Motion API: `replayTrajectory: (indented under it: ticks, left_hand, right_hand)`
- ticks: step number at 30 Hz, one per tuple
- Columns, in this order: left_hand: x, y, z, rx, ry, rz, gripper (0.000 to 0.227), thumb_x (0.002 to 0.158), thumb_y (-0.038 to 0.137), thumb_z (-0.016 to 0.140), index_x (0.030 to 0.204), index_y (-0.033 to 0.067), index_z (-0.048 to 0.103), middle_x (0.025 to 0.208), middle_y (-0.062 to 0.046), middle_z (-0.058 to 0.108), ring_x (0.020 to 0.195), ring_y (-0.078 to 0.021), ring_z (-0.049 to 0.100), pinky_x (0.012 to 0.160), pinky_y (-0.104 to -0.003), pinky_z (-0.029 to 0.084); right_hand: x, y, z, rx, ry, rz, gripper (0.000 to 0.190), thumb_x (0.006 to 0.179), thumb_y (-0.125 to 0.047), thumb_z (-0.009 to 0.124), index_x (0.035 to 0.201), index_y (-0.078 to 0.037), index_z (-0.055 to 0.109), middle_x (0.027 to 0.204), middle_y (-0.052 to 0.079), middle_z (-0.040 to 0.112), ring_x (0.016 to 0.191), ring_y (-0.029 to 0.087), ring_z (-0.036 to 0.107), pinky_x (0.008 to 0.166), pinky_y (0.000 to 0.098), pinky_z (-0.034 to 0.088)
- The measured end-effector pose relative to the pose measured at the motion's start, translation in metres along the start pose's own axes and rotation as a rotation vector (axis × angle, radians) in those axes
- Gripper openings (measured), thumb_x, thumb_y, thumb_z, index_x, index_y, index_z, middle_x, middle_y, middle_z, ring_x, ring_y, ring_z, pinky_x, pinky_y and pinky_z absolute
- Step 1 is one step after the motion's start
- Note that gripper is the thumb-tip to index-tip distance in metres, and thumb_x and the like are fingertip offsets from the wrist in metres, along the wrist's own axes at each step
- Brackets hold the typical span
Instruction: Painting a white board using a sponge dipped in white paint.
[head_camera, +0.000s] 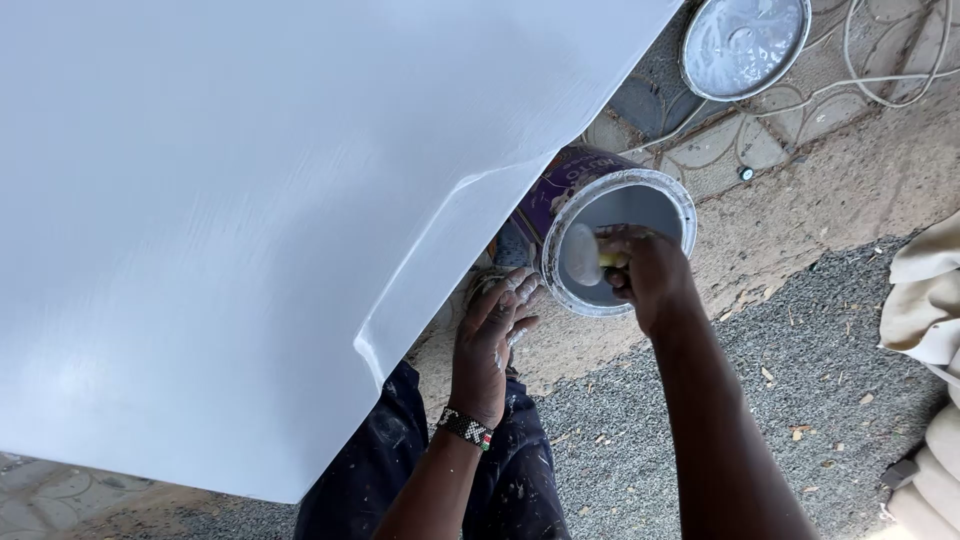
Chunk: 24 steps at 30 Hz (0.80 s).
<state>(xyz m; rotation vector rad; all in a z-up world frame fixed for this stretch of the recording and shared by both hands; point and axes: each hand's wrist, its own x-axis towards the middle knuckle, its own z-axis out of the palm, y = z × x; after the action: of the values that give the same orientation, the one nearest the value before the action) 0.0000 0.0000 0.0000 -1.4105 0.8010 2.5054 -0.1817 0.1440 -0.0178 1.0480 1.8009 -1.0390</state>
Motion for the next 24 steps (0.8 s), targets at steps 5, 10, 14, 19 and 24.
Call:
replayTrajectory:
  ticks: [5,10,14,19,24]
  left_hand:
    - [-0.003,-0.004,0.003,-0.025,-0.033,0.006,0.068,0.119,0.039,0.067,0.175,0.0018,0.058,0.181,-0.034,0.058,0.172,-0.0573,0.045,0.135,-0.064,0.04]
    - [-0.013,0.007,0.012,0.003,-0.073,-0.02,0.071,0.121,0.042,0.061,0.178,0.0007,0.054,0.181,-0.037,0.055,0.173,-0.0582,0.044,0.138,-0.066,0.038]
    - [-0.004,-0.007,0.003,-0.033,-0.118,-0.036,0.072,0.123,0.046,0.058,0.18,0.003,0.052,0.183,-0.035,0.053,0.175,-0.0568,0.039,0.138,-0.065,0.037]
    - [-0.009,0.002,-0.001,-0.017,-0.107,-0.018,0.076,0.122,0.05,0.059,0.181,0.0028,0.05,0.183,-0.035,0.054,0.174,-0.0577,0.041,0.137,-0.066,0.038]
    - [-0.009,0.019,-0.011,-0.099,-0.127,0.036,0.082,0.112,0.059,0.055,0.175,0.0062,0.059,0.175,-0.025,0.069,0.163,-0.0371,0.067,0.128,-0.054,0.051]
  right_hand:
    - [-0.008,0.009,0.002,-0.16,-0.053,-0.096,0.02,0.091,-0.013,0.072,0.103,0.0,0.081,0.07,0.008,0.056,0.055,0.013,0.051,0.048,0.0265,0.035]
    - [-0.022,0.001,-0.008,-0.07,0.041,-0.002,0.044,0.077,-0.018,0.075,0.117,-0.007,0.089,0.079,0.009,0.055,0.064,0.02,0.052,0.055,0.0303,0.043]
    - [-0.002,0.016,-0.01,-0.335,0.019,-0.183,0.028,0.096,-0.029,0.08,0.117,-0.013,0.089,0.091,0.013,0.071,0.078,0.025,0.065,0.063,0.0348,0.049]
    - [-0.07,-0.014,-0.034,-0.214,-0.244,-0.361,0.018,0.107,-0.006,0.076,0.122,0.004,0.079,0.097,0.018,0.073,0.078,0.022,0.063,0.061,0.0284,0.04]
    - [-0.158,-0.047,-0.043,-0.358,-0.256,-0.871,0.043,0.109,-0.007,0.078,0.149,0.003,0.069,0.143,0.019,0.071,0.122,0.024,0.072,0.098,0.0327,0.056]
